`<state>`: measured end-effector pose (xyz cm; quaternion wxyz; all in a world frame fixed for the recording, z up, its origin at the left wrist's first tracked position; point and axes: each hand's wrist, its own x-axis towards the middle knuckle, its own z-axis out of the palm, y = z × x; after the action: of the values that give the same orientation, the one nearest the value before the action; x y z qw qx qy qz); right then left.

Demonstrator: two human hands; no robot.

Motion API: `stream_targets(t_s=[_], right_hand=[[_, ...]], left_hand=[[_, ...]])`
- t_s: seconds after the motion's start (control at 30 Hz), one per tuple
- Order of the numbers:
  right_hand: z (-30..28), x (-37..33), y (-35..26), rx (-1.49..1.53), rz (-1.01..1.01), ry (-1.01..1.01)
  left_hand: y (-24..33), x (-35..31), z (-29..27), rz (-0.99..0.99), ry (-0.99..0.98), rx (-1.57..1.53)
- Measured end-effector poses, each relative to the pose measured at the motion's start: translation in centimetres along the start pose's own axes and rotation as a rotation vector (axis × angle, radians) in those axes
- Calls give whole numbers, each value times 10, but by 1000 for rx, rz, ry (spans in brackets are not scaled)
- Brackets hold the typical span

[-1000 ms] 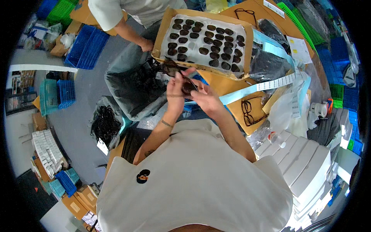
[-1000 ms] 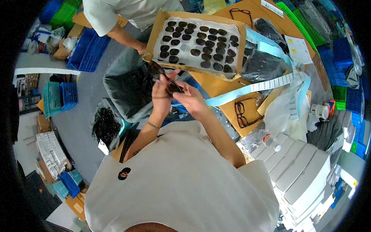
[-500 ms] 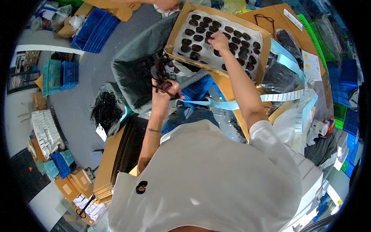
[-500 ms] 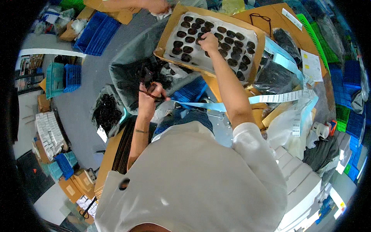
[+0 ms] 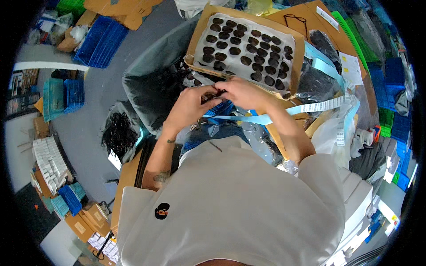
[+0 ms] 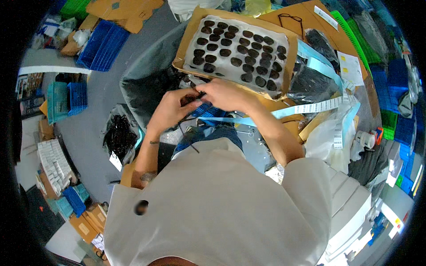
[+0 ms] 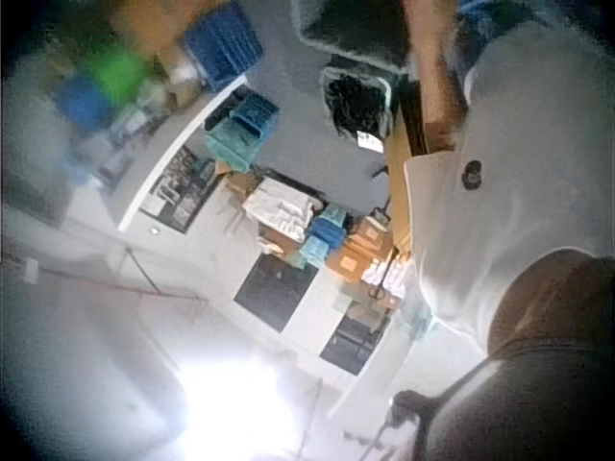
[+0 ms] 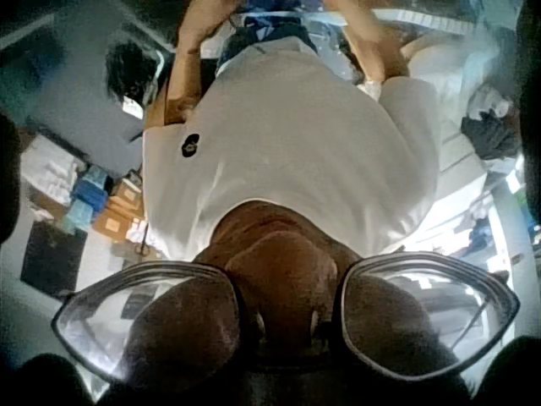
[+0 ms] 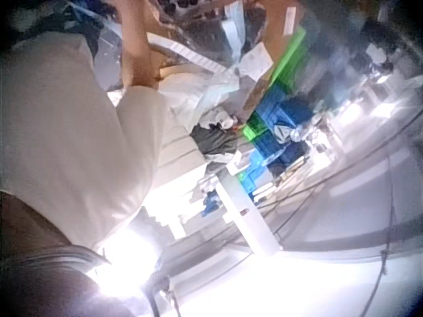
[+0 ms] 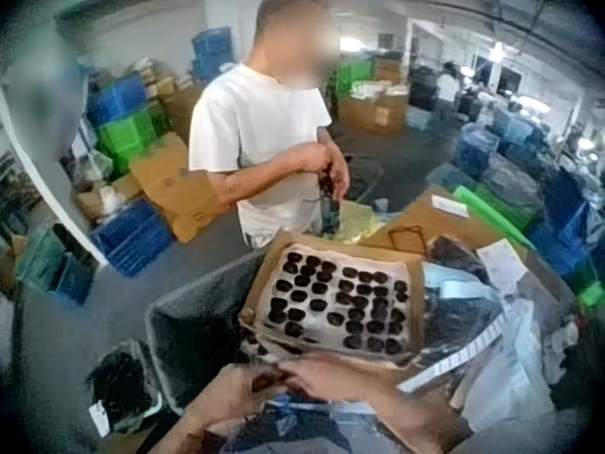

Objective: The person assembles eyeglasses by picking up frames and lenses from a tray and bin, then fitting the lenses into the frames. The person places the assembled glasses into a bin and repeats the process with additional frames and lenses.

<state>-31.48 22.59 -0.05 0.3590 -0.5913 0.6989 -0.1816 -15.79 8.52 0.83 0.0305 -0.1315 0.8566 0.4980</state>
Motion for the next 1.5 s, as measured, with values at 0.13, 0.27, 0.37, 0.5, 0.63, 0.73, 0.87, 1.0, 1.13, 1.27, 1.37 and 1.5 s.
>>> stream_targets(t_s=[0.13,0.27,0.37,0.5,0.63,0.73,0.87,1.0,1.13,1.27,1.37,1.5], right_hand=[[39,-19,5,973,64,370],[64,-27,6,911,60,552],[86,-21,0,803,188,713],[95,-14,5,1093,272,669],[81,-6,15,1336,155,935],[44,-13,38,1145,196,692],[29,10,143,401,408,801],[24,35,178,-58,397,443],[26,50,170,-126,436,253],[35,42,162,-227,376,363],[35,32,157,-172,346,375],[32,12,145,-96,308,573]], left_hand=[[-13,9,-4,50,65,-750],[-30,9,51,-68,-75,-661],[-5,14,80,91,138,-851],[-26,16,104,276,292,-548],[-3,26,92,353,402,-666],[-22,30,80,198,581,-738],[-52,26,48,60,690,-939],[-60,14,23,-73,686,-914],[-67,-5,26,-145,696,-849],[-69,-17,30,-180,675,-723],[-64,-16,33,-150,650,-721],[-45,-2,32,-154,576,-748]])
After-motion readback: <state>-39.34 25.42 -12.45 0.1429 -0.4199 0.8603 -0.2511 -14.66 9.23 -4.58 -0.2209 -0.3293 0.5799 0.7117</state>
